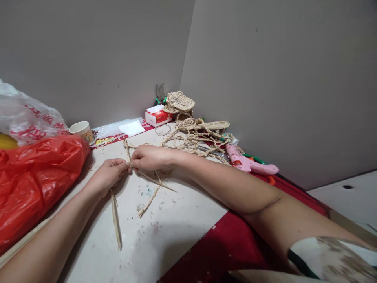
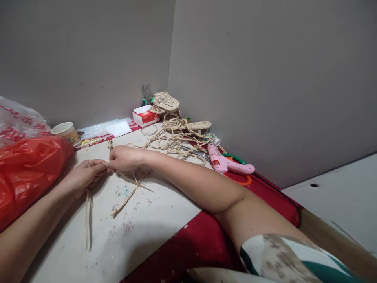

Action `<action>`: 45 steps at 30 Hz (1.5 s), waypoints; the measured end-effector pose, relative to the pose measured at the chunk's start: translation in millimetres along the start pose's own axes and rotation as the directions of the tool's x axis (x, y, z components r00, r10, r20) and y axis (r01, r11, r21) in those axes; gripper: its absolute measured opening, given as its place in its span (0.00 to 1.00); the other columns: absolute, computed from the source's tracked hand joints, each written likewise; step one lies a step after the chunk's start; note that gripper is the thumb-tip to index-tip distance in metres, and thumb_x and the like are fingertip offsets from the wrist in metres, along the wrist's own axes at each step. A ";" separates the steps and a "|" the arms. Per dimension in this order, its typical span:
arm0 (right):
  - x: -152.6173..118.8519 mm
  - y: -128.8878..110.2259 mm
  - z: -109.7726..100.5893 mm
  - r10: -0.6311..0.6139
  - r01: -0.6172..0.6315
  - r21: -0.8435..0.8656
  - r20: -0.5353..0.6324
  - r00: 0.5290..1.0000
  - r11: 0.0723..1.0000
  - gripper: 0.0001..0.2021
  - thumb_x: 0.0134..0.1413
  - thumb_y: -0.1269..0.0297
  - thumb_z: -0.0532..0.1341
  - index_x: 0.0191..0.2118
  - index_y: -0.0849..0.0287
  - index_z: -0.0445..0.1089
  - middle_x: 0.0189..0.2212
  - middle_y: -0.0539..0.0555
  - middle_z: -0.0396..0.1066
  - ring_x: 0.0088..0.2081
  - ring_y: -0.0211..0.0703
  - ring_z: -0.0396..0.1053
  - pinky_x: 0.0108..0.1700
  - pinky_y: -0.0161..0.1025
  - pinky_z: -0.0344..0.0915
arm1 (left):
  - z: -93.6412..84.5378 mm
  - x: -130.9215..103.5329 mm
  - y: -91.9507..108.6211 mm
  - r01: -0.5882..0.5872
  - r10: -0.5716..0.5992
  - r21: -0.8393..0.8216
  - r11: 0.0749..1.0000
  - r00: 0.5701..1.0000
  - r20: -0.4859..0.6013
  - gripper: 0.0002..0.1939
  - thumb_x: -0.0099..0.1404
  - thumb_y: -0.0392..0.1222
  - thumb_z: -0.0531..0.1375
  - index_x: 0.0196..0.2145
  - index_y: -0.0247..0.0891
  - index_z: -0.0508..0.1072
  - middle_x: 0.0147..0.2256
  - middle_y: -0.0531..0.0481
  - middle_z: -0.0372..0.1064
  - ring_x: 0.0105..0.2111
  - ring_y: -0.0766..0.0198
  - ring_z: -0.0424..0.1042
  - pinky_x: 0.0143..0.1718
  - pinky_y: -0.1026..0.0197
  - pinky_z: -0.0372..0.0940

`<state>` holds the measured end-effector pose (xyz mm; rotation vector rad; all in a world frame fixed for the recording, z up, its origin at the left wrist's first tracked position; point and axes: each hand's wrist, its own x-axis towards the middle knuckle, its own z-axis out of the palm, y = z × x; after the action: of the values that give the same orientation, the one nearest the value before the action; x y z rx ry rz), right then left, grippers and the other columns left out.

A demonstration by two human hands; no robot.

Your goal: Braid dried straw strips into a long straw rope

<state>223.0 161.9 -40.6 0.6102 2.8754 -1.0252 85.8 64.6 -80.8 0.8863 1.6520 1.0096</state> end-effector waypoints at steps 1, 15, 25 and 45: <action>-2.3 -3.8 2.1 -0.007 0.007 0.019 0.013 1.000 1.000 0.09 0.50 0.69 0.53 0.26 0.64 0.69 0.19 0.51 0.65 0.21 0.33 0.58 0.25 0.32 0.53 | -0.1 -0.5 0.3 0.002 -0.001 -0.046 0.999 1.000 0.018 0.12 0.52 0.43 0.59 0.19 0.37 0.61 0.14 0.61 0.45 0.13 0.77 0.40 0.14 0.69 0.34; -28.4 -25.5 9.1 -0.236 0.308 -0.181 0.332 0.913 0.934 0.13 0.56 0.61 0.53 0.27 0.63 0.68 0.25 0.54 0.69 0.24 0.35 0.59 0.27 0.35 0.53 | -1.4 -3.0 0.9 0.028 -0.011 -0.217 0.976 0.997 0.078 0.13 0.51 0.42 0.63 0.21 0.35 0.62 0.14 0.63 0.43 0.13 0.78 0.39 0.14 0.71 0.37; 19.3 16.9 10.7 0.142 -0.100 0.528 -0.038 0.989 0.843 0.16 0.60 0.55 0.51 0.28 0.63 0.63 0.22 0.52 0.67 0.17 0.29 0.58 0.18 0.29 0.54 | -5.9 -1.6 -0.5 -0.007 0.049 -0.270 0.963 0.988 0.149 0.12 0.55 0.43 0.63 0.23 0.34 0.65 0.16 0.63 0.39 0.15 0.78 0.36 0.15 0.72 0.37; 25.1 28.2 14.3 0.050 -0.263 0.736 0.298 0.953 0.624 0.11 0.54 0.70 0.53 0.22 0.62 0.58 0.09 0.41 0.46 0.11 0.26 0.40 0.12 0.25 0.36 | -10.7 -6.4 8.1 -0.278 0.296 0.477 0.834 0.954 0.038 0.15 0.56 0.51 0.57 0.23 0.36 0.69 0.20 0.55 0.60 0.21 0.68 0.55 0.23 0.66 0.51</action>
<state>208.8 181.8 -72.6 0.6624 1.9962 -2.1295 78.0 59.8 -69.1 1.4915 1.8744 0.8218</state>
